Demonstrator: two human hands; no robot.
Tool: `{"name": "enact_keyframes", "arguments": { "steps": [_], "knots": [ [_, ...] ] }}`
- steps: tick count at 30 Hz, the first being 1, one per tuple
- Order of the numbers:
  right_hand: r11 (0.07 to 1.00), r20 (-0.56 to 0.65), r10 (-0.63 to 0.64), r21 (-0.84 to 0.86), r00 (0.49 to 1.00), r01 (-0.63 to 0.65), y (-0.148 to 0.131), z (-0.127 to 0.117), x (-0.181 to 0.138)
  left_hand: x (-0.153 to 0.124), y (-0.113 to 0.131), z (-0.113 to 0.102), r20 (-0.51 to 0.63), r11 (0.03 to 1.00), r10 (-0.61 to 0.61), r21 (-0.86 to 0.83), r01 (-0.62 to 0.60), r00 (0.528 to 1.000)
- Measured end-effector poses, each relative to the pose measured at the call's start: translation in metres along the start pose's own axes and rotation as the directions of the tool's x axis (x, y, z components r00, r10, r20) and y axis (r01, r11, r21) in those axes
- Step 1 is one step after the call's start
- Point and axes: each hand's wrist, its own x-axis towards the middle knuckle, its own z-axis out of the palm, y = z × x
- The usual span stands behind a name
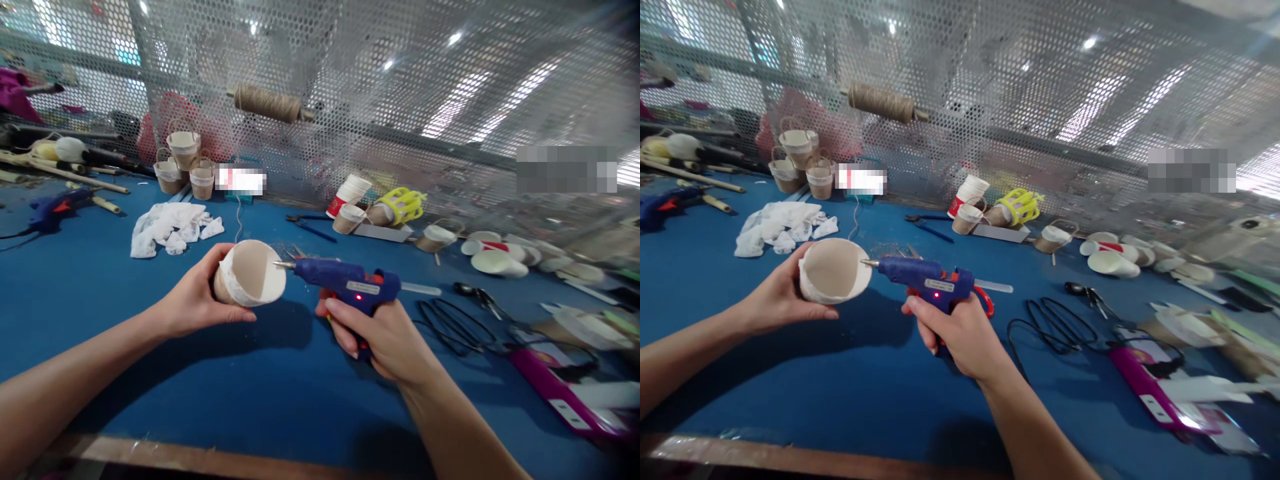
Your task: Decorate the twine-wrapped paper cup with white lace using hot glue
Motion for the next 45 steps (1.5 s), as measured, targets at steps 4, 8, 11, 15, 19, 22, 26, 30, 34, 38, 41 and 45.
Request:
{"name": "enact_keyframes", "arguments": {
  "steps": [4, 8, 11, 15, 19, 22, 26, 30, 34, 38, 41, 45],
  "knots": [
    [0.99, 0.109, 0.035, -0.14, 0.993, -0.02, -0.004, -0.002, -0.003, 0.003, 0.0, 0.0, -0.05, 0.999, -0.027, 0.028, 0.029, 0.998],
    [0.991, 0.034, -0.027, -0.131, 0.999, 0.031, -0.005, -0.003, -0.004, 0.004, -0.003, 0.0, -0.071, 0.996, 0.005, 0.087, 0.001, 0.997],
    [0.987, -0.01, -0.068, -0.144, 0.998, 0.066, -0.004, -0.003, -0.003, 0.002, -0.005, -0.001, -0.071, 0.977, 0.114, 0.188, -0.099, 0.991],
    [0.984, 0.011, -0.074, -0.16, 0.997, 0.075, -0.001, -0.005, -0.002, 0.0, -0.005, -0.002, -0.068, 0.954, 0.165, 0.263, -0.142, 0.984],
    [0.989, 0.015, -0.048, -0.137, 0.999, 0.05, 0.002, -0.002, -0.001, 0.0, -0.008, 0.001, -0.094, 0.984, 0.112, 0.148, -0.097, 0.989],
    [0.994, 0.063, -0.006, -0.107, 0.998, 0.013, 0.002, 0.003, -0.003, 0.001, -0.01, 0.004, -0.103, 0.996, 0.073, 0.067, -0.067, 0.992],
    [0.995, 0.059, -0.005, -0.099, 0.998, 0.011, -0.001, 0.005, -0.005, 0.0, -0.007, 0.005, -0.114, 0.984, 0.112, 0.151, -0.094, 0.987],
    [0.986, 0.036, -0.058, -0.155, 0.998, 0.062, -0.004, 0.001, -0.006, 0.0, -0.002, 0.001, -0.076, 0.925, 0.26, 0.305, -0.225, 0.963],
    [0.965, -0.062, -0.087, -0.255, 0.994, 0.068, -0.01, 0.002, -0.01, 0.001, -0.004, -0.002, -0.078, 0.852, 0.374, 0.422, -0.309, 0.924],
    [0.926, -0.12, -0.09, -0.375, 0.989, 0.039, -0.012, 0.005, -0.012, 0.0, -0.007, -0.003, -0.119, 0.836, 0.385, 0.465, -0.291, 0.915],
    [0.905, -0.123, -0.057, -0.426, 0.991, -0.001, -0.01, 0.007, -0.012, 0.0, -0.007, -0.003, -0.141, 0.795, 0.43, 0.528, -0.3, 0.892],
    [0.909, -0.059, 0.004, -0.415, 0.998, -0.028, -0.006, 0.01, -0.012, 0.0, -0.006, -0.002, -0.153, 0.757, 0.474, 0.575, -0.312, 0.867]
  ]
}}
